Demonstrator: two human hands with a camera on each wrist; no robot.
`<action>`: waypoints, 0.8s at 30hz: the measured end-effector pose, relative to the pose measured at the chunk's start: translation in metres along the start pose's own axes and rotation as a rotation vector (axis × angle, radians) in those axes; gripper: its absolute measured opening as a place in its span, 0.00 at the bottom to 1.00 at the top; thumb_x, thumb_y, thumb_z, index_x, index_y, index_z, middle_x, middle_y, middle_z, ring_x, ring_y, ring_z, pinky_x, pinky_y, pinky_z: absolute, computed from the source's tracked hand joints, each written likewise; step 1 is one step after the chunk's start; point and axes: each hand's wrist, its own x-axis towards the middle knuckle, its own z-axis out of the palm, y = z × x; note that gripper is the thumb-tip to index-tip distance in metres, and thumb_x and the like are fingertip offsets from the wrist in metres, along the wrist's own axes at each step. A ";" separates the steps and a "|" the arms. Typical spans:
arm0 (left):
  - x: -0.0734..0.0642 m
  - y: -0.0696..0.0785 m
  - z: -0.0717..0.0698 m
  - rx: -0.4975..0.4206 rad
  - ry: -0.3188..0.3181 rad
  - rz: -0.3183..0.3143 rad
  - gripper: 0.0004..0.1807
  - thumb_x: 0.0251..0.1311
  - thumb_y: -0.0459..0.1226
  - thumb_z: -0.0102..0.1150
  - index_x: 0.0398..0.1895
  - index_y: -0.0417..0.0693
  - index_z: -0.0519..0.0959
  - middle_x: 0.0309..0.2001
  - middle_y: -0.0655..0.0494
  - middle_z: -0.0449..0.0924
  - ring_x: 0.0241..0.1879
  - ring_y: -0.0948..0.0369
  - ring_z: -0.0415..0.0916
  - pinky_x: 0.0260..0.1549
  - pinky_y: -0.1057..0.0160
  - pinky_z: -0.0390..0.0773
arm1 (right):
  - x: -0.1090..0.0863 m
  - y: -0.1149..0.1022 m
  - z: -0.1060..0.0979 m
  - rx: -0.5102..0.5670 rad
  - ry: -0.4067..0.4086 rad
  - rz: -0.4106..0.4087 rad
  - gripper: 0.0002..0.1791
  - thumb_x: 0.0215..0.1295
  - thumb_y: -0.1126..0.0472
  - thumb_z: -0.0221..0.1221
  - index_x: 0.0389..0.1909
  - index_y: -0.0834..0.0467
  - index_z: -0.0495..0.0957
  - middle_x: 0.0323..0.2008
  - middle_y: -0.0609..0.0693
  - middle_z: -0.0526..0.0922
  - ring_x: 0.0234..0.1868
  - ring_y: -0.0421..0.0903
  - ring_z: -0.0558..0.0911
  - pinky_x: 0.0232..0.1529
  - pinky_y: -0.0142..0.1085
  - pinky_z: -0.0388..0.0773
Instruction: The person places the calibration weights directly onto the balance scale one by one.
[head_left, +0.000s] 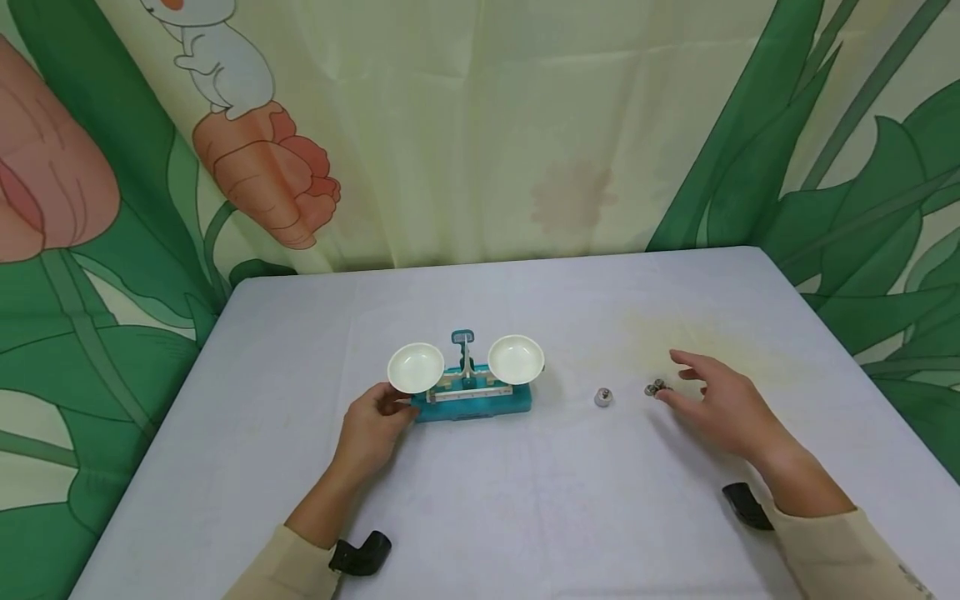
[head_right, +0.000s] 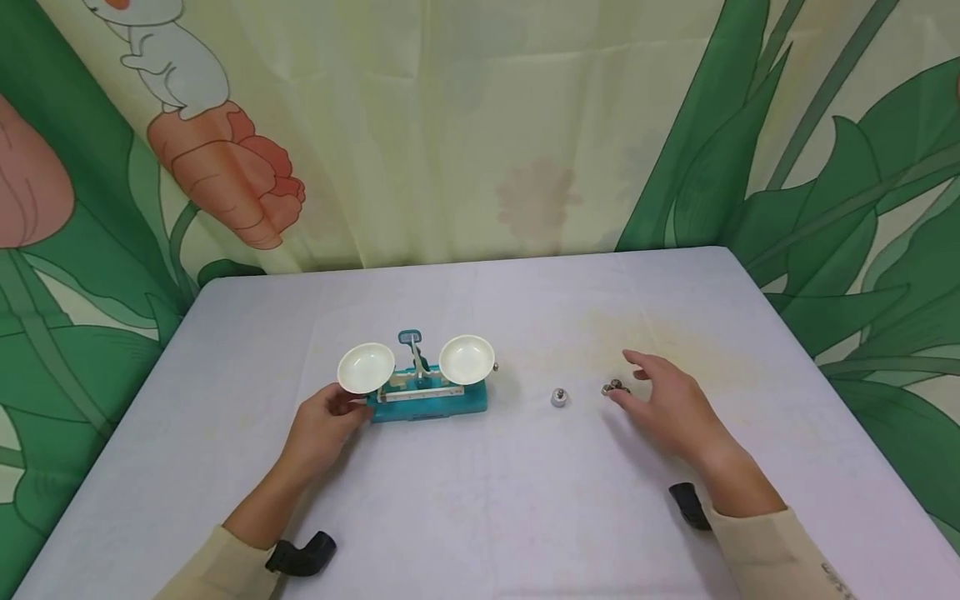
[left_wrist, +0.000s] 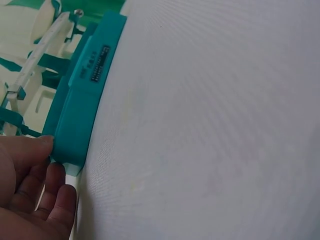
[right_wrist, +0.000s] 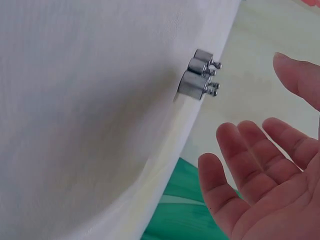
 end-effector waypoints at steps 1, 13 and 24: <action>0.000 0.000 0.000 0.001 0.001 -0.001 0.19 0.61 0.30 0.65 0.55 0.38 0.78 0.50 0.48 0.82 0.50 0.51 0.79 0.47 0.58 0.83 | 0.000 0.001 -0.001 -0.004 -0.009 0.008 0.39 0.67 0.52 0.64 0.70 0.68 0.63 0.63 0.70 0.70 0.56 0.69 0.75 0.53 0.63 0.74; 0.000 0.002 -0.002 0.006 0.003 -0.015 0.19 0.62 0.31 0.65 0.56 0.38 0.78 0.51 0.47 0.82 0.51 0.50 0.79 0.48 0.56 0.82 | 0.004 0.013 0.002 -0.011 -0.087 0.095 0.29 0.65 0.55 0.65 0.60 0.70 0.72 0.52 0.67 0.79 0.51 0.63 0.77 0.49 0.58 0.77; 0.001 0.000 -0.002 -0.004 -0.016 -0.028 0.19 0.61 0.32 0.66 0.56 0.39 0.78 0.52 0.48 0.82 0.52 0.51 0.79 0.49 0.55 0.82 | 0.010 0.013 0.003 -0.043 -0.098 0.082 0.19 0.66 0.61 0.63 0.53 0.68 0.76 0.43 0.62 0.82 0.43 0.58 0.79 0.44 0.54 0.79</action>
